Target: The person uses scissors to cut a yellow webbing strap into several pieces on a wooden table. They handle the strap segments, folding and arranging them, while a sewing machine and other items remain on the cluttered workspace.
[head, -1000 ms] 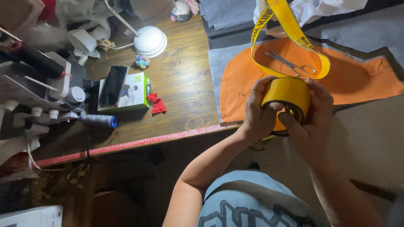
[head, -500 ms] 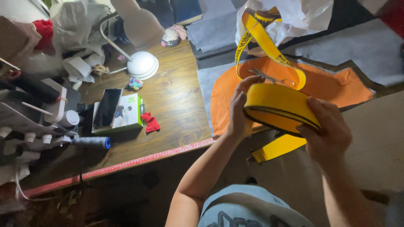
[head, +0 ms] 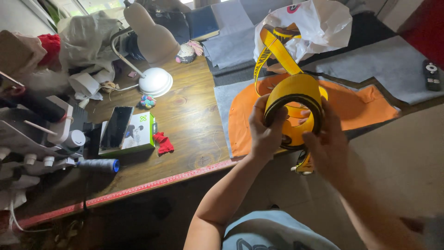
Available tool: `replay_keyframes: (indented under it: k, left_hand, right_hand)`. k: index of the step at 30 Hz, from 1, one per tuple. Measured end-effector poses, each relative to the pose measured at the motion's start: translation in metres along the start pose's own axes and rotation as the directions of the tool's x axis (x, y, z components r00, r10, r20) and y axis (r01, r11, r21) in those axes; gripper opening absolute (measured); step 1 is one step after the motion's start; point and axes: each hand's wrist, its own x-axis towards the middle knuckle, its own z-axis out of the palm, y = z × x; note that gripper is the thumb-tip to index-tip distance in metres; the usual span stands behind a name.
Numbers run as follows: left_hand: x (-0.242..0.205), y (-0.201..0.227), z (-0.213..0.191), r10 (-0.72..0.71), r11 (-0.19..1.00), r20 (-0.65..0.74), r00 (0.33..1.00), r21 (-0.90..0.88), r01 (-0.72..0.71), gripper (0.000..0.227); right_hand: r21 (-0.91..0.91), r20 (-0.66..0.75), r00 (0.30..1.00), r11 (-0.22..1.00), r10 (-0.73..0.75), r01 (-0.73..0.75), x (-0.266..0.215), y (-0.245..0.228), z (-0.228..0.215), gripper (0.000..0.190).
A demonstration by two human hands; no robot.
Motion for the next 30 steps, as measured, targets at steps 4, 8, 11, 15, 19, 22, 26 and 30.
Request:
replay_keyframes:
  k: [4, 8, 11, 15, 19, 22, 26, 30]
  left_hand:
    - [-0.011, -0.034, 0.024, -0.005, 0.942, -0.131, 0.991, -0.334, -0.040, 0.026]
    - [-0.026, 0.005, 0.049, -0.151, 0.801, -0.029, 0.988, -0.590, 0.105, 0.040]
    - [-0.003, -0.024, 0.013, -0.080, 0.869, 0.055, 0.995, -0.486, 0.097, 0.016]
    - [0.025, 0.080, -0.021, 0.095, 0.994, 0.474, 0.875, 0.008, -0.112, 0.074]
    - [0.032, 0.097, -0.017, -0.078, 0.804, 0.526, 0.847, 0.536, -0.259, 0.060]
    - [0.031, 0.060, -0.019, 0.009, 0.868, 0.377, 0.926, 0.458, -0.195, 0.046]
    - [0.030, 0.020, -0.010, 0.054, 0.998, 0.120, 0.991, 0.031, -0.058, 0.035]
    - [0.038, 0.004, 0.015, 0.026, 0.997, -0.009, 1.000, -0.079, -0.027, 0.035]
  right_hand:
    - [-0.023, -0.271, 0.944, 0.982, -0.187, 0.188, -0.022, 0.030, 0.033, 0.062]
    - [-0.095, -0.326, 0.916, 0.972, -0.235, 0.215, -0.029, 0.052, 0.015, 0.054]
    - [-0.113, -0.187, 0.934, 0.951, -0.304, 0.287, -0.003, 0.030, -0.022, 0.047]
    - [-0.420, 0.112, 0.993, 0.904, -0.040, 0.084, 0.029, -0.035, -0.051, 0.053]
    - [-0.477, 0.327, 0.944, 0.870, 0.049, 0.120, 0.061, -0.044, -0.048, 0.058]
    - [-0.403, 0.238, 0.971, 0.908, -0.014, 0.112, 0.074, -0.044, -0.040, 0.062]
    - [-0.132, 0.093, 0.993, 0.989, 0.073, -0.060, 0.074, -0.055, -0.030, 0.068]
    - [0.152, 0.232, 0.969, 0.981, 0.079, -0.117, 0.075, -0.028, -0.034, 0.086]
